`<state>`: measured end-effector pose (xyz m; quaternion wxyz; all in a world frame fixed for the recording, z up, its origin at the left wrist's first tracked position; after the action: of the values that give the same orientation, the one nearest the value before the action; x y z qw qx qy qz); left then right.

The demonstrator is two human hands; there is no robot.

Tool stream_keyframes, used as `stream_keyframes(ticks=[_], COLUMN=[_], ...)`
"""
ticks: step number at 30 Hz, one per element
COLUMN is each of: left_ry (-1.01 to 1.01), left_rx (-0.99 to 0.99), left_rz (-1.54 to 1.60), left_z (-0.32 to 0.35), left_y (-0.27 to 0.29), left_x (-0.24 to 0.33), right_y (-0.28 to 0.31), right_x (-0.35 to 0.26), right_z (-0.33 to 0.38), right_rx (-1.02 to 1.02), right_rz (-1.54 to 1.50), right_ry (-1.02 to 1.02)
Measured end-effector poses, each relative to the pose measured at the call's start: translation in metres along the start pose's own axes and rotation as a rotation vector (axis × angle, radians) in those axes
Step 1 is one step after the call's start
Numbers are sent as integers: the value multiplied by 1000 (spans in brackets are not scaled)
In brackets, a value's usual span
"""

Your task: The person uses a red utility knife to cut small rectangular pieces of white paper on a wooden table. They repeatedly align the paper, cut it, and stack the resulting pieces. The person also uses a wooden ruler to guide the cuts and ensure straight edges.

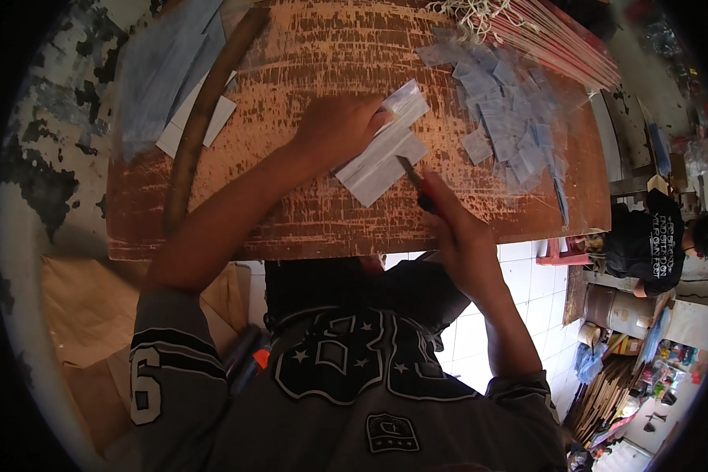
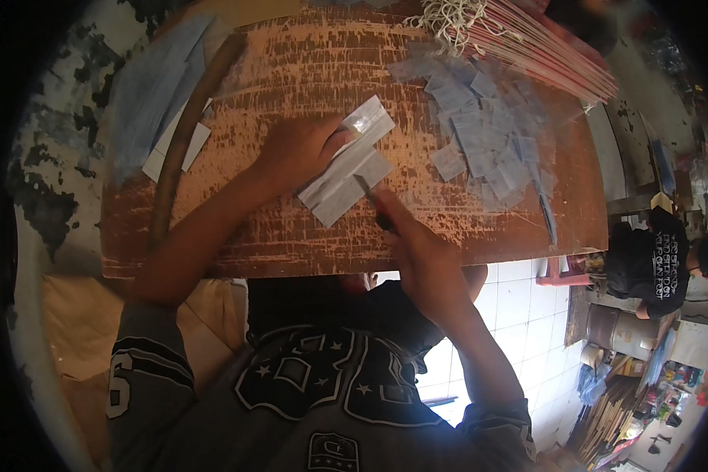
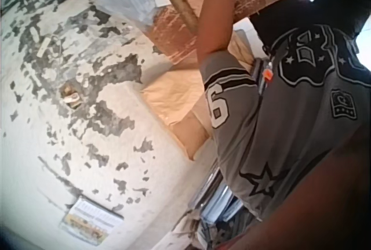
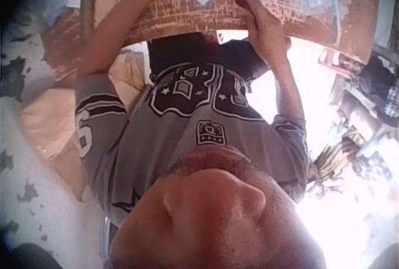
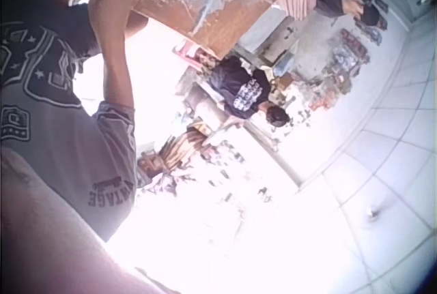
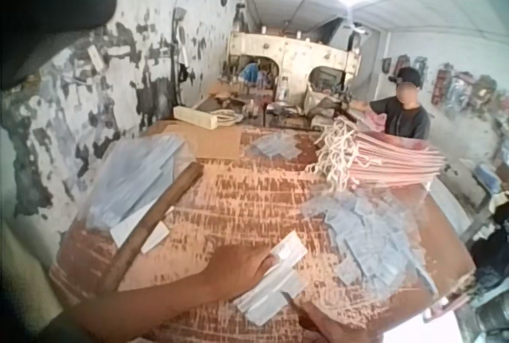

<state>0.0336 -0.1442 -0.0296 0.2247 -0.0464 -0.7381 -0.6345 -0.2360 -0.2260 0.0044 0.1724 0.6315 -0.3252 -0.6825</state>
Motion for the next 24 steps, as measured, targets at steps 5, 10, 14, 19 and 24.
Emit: stream_keyframes(ticks=[5,10,14,19,24], left_ry=[-34,-12,-7,-11,0], left_rx=[13,-31,-43,-24,-10], left_rz=[-39,-13,-3,2,-26], left_z=[-1,0,0,1,0], left_y=[0,-2,1,1,-2], left_x=[-2,-2,0,1,-1], right_y=[4,3,2,3,3], right_x=[-2,-4,-7,-7,-11], right_z=[-13,-19,-19,-19,-20], right_rx=[-221,-269,-268,-277,-295], right_rz=[230,339,392,388,373], right_ry=[-72,-55,-63,-46,-60])
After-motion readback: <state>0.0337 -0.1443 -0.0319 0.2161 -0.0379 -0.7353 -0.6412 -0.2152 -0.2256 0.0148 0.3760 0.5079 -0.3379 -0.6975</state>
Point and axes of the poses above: each hand's wrist, its own z-axis away from the middle knuckle, its own y-axis out of the back of the hand, x = y × z, the point moved 1 cm from there along -z, towards the middle knuckle, and after that the axes turned 14 degrees about -x, right-handed, at the moved point
